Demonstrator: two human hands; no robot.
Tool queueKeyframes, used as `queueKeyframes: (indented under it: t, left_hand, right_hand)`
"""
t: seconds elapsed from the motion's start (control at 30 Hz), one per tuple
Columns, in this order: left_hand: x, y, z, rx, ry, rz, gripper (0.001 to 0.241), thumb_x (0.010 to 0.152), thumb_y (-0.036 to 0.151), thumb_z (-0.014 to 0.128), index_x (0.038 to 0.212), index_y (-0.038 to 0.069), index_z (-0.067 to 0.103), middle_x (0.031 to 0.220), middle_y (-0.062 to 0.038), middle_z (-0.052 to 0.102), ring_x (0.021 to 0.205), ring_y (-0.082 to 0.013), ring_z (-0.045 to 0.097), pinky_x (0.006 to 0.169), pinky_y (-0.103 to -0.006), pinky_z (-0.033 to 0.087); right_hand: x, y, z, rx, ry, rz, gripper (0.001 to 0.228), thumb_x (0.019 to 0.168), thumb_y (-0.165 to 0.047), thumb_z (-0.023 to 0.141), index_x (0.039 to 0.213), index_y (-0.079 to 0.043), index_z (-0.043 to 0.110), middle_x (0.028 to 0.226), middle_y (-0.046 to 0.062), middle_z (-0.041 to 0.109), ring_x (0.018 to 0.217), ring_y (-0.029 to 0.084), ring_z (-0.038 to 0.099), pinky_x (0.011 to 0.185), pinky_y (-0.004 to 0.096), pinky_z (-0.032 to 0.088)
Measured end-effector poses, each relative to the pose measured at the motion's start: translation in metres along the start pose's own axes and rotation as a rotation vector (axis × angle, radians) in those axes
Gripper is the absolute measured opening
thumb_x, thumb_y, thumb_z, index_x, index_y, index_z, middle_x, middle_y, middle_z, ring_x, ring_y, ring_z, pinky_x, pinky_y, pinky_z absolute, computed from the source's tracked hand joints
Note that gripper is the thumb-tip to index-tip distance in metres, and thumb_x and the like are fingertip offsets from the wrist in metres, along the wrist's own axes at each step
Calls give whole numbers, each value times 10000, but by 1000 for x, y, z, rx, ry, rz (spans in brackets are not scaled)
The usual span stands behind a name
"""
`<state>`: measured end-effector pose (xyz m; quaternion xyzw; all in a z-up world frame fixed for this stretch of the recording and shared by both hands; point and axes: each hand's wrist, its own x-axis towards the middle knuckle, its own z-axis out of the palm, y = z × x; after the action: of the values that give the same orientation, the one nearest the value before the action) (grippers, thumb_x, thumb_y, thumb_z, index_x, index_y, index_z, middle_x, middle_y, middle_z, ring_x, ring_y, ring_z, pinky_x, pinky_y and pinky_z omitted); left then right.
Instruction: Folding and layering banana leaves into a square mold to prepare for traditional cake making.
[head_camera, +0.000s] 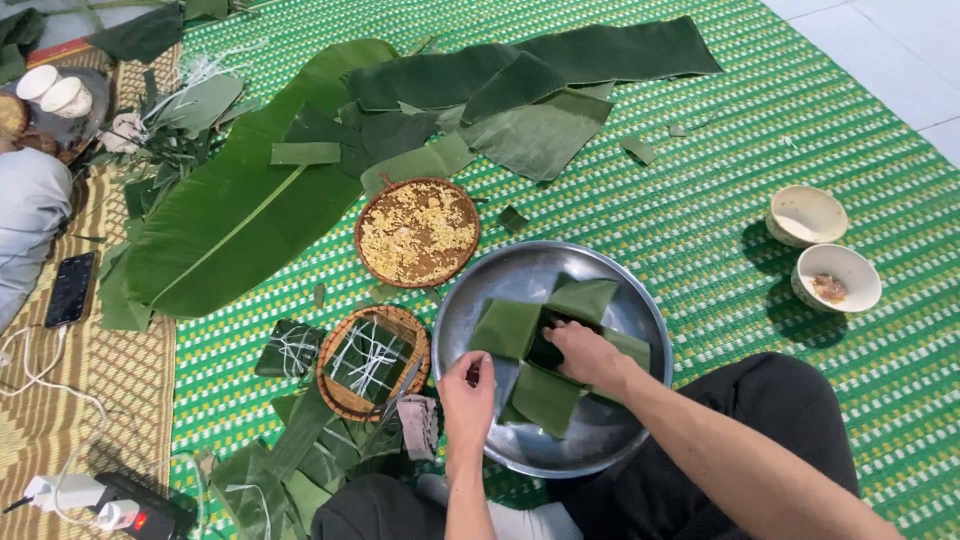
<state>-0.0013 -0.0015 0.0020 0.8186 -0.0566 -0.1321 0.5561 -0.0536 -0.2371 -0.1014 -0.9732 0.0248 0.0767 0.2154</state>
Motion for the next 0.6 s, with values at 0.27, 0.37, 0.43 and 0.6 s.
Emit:
queueKeyframes:
  t: [0.27,0.37,0.43,0.6]
  left_hand:
    - [0,-1,-1,-10,0,-30,225,897,131,658,1049,11,773,891,-44,802,760,-147,698,758,-260,571]
    - [0,-2,-2,-39,4,-18,217,893,116,655,1033,-7,766,830,-40,786,708,-137,667,716,-255,557]
    - [1,-4,-3,-21,9,0,199,895,108,655,1012,-8,765,821,-48,791,703,-144,679,715,-262,567]
    - [1,1,-2,-25,9,-29,207,895,121,660,1026,6,773,834,-38,791,709,-140,671,714,-258,558]
  right_hand:
    - [8,-17,43,166,106,488,261,753,-97,653,958,62,626,923,295,685,795,506,683,725,550,594]
    - [3,-23,18,82,242,291,135,850,-92,542,941,-19,610,983,250,630,858,491,612,790,581,516]
    - [4,-22,-6,-192,124,108,95,847,-83,600,926,-35,620,933,168,677,847,403,677,708,509,551]
    - [0,5,-14,-315,-160,-210,644,659,-68,865,1262,-161,659,1259,134,577,1114,341,607,949,448,532]
